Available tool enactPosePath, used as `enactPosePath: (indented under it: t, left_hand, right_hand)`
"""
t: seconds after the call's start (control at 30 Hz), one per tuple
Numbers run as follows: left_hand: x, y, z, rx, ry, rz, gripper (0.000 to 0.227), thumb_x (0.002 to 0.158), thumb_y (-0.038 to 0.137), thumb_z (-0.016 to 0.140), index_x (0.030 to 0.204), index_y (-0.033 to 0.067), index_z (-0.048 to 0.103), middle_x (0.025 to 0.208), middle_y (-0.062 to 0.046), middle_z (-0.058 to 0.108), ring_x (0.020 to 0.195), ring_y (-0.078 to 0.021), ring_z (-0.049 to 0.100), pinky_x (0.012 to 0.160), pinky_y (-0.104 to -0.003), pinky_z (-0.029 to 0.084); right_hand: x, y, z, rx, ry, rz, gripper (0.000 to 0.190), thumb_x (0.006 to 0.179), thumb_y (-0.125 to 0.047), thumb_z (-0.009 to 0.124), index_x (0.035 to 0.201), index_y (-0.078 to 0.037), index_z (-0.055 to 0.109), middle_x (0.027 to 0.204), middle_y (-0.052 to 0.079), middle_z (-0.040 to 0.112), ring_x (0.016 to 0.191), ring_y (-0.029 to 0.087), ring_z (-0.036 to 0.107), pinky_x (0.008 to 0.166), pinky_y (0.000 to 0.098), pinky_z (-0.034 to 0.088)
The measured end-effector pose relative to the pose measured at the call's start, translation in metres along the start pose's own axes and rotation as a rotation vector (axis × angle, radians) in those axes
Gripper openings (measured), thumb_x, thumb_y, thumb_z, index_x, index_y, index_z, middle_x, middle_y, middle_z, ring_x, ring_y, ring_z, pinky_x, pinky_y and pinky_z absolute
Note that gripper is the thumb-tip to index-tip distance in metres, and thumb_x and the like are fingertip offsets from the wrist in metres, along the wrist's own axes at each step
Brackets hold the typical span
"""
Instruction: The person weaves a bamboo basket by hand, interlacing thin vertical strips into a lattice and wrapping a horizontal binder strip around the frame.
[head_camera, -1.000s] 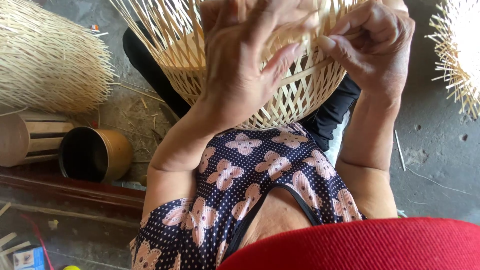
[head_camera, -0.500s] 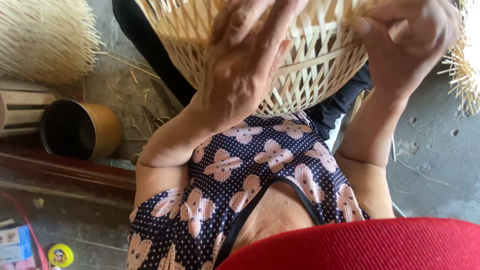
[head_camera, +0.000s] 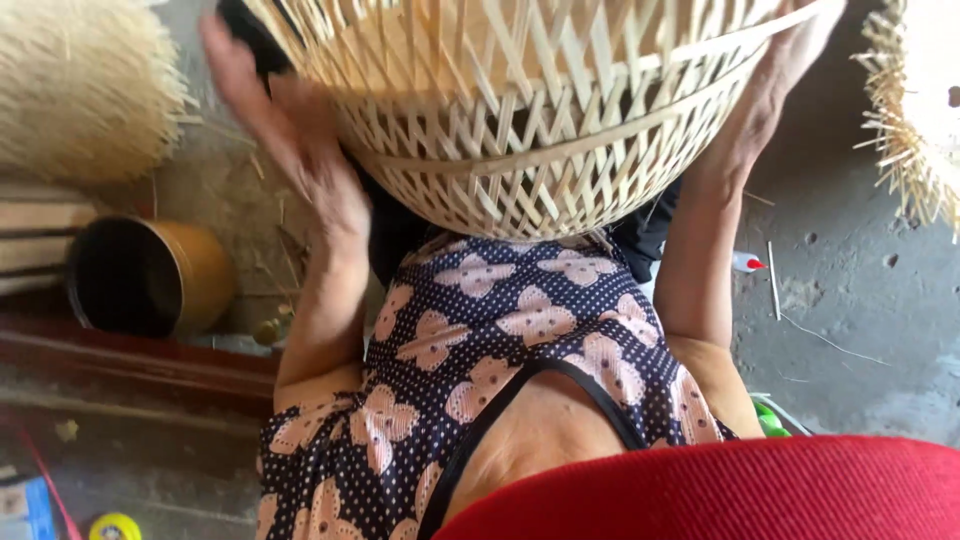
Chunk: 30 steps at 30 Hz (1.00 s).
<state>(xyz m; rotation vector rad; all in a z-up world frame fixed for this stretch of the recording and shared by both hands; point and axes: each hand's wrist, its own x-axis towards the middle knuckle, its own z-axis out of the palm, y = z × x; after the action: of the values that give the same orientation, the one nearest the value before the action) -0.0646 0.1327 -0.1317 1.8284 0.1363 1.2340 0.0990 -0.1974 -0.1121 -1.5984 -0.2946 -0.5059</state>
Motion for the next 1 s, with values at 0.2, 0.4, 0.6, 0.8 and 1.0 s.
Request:
enactPosePath:
  t: [0.2, 0.4, 0.6, 0.8, 1.0]
  left_hand:
    - [-0.021, -0.008, 0.001, -0.099, -0.003, -0.272, 0.064, 0.120, 0.049, 0.036, 0.167, 0.0115, 0.012, 0.171, -0.006, 0.017, 0.159, -0.0175, 0.018, 0.135, -0.040, 0.014]
    - [-0.020, -0.022, -0.002, -0.026, -0.031, -0.264, 0.055, 0.122, 0.039, 0.039, 0.164, 0.0097, 0.019, 0.167, -0.009, 0.024, 0.155, -0.0198, 0.025, 0.133, -0.041, 0.022]
    - [-0.017, -0.030, -0.011, 0.454, -0.019, -0.157, 0.045, 0.123, 0.029, 0.042, 0.160, 0.0078, 0.026, 0.162, -0.012, 0.031, 0.152, -0.0221, 0.033, 0.130, -0.041, 0.029]
    - [0.019, 0.031, -0.008, 0.061, 0.154, 0.027, 0.023, 0.110, 0.016, 0.058, 0.131, 0.0081, 0.059, 0.124, -0.010, 0.057, 0.102, -0.0150, 0.051, 0.087, -0.034, 0.041]
    - [0.023, 0.122, 0.040, 0.201, -0.333, 0.569, 0.036, 0.099, 0.017, 0.081, 0.132, 0.0086, 0.067, 0.116, -0.007, 0.053, 0.104, -0.0211, 0.052, 0.093, -0.042, 0.045]
  right_hand:
    - [-0.014, -0.020, 0.000, 0.008, -0.096, 0.081, 0.056, 0.115, -0.044, 0.036, 0.153, -0.004, 0.045, 0.153, 0.016, 0.054, 0.135, 0.022, 0.054, 0.117, 0.0350, 0.042]
    - [-0.033, -0.081, -0.016, -0.031, -0.177, -0.018, 0.059, 0.121, -0.048, 0.028, 0.162, -0.007, 0.037, 0.166, 0.015, 0.045, 0.149, 0.022, 0.045, 0.128, 0.0356, 0.036]
    - [-0.037, -0.063, 0.002, 0.039, -0.235, -0.166, 0.055, 0.120, -0.042, 0.038, 0.166, -0.011, 0.036, 0.168, 0.012, 0.031, 0.159, 0.019, 0.023, 0.134, 0.0362, 0.015]
    - [-0.011, -0.044, -0.002, 0.076, -0.087, -0.331, 0.043, 0.116, -0.036, 0.061, 0.150, -0.009, 0.057, 0.143, 0.008, 0.046, 0.138, 0.021, 0.043, 0.116, 0.0412, 0.038]
    - [0.015, -0.107, 0.007, -0.417, -0.351, -0.735, 0.041, 0.102, -0.040, 0.076, 0.132, -0.010, 0.078, 0.103, 0.006, 0.055, 0.100, 0.022, 0.051, 0.088, 0.0383, 0.046]
